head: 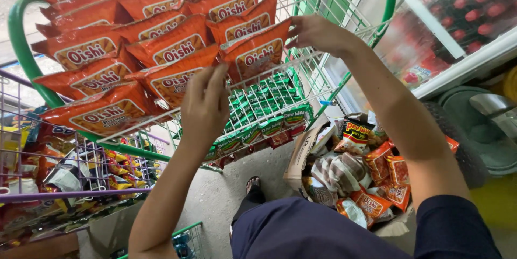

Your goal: Cleaning individual snack bags with a cloth and arranging them neatly on a display shelf.

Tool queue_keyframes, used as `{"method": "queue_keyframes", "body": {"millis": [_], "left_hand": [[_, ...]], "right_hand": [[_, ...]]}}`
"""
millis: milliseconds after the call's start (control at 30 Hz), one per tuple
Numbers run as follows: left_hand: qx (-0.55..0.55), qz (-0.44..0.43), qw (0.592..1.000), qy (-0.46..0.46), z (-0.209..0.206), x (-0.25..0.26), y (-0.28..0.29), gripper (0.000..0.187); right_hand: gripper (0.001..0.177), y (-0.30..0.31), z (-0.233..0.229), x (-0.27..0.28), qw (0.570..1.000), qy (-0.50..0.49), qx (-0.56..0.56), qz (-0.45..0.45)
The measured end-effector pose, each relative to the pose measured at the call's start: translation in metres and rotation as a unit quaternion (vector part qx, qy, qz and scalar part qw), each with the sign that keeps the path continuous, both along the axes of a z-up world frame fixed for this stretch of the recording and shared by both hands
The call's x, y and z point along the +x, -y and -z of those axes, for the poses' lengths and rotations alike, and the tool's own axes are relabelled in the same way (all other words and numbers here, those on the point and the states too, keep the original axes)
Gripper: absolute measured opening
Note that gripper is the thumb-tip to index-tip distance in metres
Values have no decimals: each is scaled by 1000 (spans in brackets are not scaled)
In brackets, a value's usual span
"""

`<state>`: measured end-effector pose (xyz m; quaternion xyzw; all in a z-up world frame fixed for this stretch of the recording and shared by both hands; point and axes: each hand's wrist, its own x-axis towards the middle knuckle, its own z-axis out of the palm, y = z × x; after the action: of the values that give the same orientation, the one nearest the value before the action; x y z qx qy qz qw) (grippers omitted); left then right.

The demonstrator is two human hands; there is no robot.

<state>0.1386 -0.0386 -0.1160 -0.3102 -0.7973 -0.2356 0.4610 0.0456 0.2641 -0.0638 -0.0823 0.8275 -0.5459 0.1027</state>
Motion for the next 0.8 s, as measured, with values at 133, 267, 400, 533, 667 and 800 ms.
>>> {"method": "queue_keyframes", "body": {"millis": [133,267,400,533,667,800], "left_hand": [[-24,-24,996,85,-52,10,-16,49],[-47,0,988,146,-61,1,-20,59],[-87,-22,982,165,-61,-2,-24,52],[-121,-47,984,125,-52,-11,-27,44],[-163,-93,979,84,-52,-8,-32,39],[-201,-137,969,41,-57,-8,-33,31]], "right_hand": [[59,-3,-9,9,968,-1,173,-183],[62,8,-20,20,949,-18,277,-151],[65,6,-16,31,936,-57,313,-150],[53,7,-27,48,954,-84,253,-135],[44,9,-25,57,952,-102,252,-140],[37,11,-4,48,948,-142,258,-124]]}}
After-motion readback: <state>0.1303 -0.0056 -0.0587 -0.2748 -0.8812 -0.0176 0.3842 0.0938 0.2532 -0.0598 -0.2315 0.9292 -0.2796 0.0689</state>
